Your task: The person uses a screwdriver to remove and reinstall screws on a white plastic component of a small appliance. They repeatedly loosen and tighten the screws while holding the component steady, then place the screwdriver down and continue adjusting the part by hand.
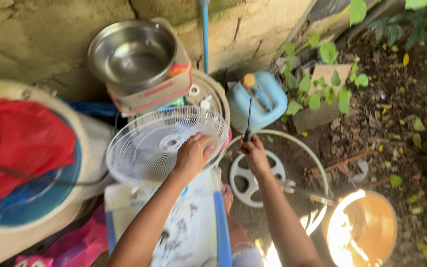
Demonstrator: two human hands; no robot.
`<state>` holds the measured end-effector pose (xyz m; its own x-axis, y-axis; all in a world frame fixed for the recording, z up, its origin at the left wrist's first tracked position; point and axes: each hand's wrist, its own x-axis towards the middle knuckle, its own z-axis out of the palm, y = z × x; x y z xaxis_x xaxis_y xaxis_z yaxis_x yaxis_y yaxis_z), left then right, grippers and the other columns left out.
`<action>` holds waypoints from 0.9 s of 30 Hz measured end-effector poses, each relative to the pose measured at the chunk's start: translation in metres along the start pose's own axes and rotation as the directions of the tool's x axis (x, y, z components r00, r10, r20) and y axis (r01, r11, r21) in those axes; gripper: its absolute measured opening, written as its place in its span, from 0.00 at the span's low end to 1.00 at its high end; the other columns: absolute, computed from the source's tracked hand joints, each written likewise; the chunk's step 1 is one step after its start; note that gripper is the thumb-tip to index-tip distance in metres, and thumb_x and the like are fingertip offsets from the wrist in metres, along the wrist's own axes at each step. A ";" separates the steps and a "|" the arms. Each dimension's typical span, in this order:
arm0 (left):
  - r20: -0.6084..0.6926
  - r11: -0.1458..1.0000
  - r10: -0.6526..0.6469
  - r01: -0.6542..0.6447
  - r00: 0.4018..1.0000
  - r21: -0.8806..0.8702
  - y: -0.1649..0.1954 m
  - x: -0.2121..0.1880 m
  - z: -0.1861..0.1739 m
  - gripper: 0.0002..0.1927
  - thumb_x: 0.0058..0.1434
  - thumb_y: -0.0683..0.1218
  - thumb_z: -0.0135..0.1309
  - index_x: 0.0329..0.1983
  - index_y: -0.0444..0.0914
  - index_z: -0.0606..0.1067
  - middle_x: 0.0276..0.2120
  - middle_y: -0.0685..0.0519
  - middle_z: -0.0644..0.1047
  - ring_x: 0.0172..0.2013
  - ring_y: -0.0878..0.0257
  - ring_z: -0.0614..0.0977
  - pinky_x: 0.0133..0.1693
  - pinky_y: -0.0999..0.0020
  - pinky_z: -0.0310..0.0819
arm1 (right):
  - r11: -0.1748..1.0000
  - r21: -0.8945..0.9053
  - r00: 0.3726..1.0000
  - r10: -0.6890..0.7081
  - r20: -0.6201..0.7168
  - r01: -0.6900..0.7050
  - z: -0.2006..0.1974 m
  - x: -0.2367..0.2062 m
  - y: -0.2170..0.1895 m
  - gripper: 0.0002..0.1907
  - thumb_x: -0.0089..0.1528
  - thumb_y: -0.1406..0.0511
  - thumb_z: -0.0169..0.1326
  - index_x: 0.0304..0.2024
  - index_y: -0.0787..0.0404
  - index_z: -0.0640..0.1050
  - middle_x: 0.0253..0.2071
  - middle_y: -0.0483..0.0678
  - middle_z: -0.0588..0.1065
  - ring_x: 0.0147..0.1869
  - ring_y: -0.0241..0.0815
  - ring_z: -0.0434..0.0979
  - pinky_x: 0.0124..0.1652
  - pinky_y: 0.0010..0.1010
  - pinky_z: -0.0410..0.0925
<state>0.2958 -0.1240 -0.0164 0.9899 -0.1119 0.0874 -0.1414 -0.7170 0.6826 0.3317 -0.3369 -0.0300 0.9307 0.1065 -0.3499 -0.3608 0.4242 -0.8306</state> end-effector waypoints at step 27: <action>-0.098 0.831 -0.484 0.491 0.870 0.261 -0.128 0.259 0.131 0.11 0.53 0.50 0.66 0.36 0.40 0.84 0.39 0.44 0.82 0.41 0.45 0.83 0.43 0.51 0.78 | 0.849 -0.527 0.947 -0.201 -0.252 0.041 -0.001 0.246 0.105 0.16 0.69 0.59 0.53 0.50 0.63 0.82 0.33 0.46 0.78 0.37 0.34 0.73 0.42 0.27 0.68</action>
<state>0.5689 -0.1514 -0.1768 0.9307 0.3167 -0.1833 0.3654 -0.8305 0.4205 0.5229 -0.2669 -0.2037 0.9386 -0.2108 -0.2729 -0.3001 -0.1095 -0.9476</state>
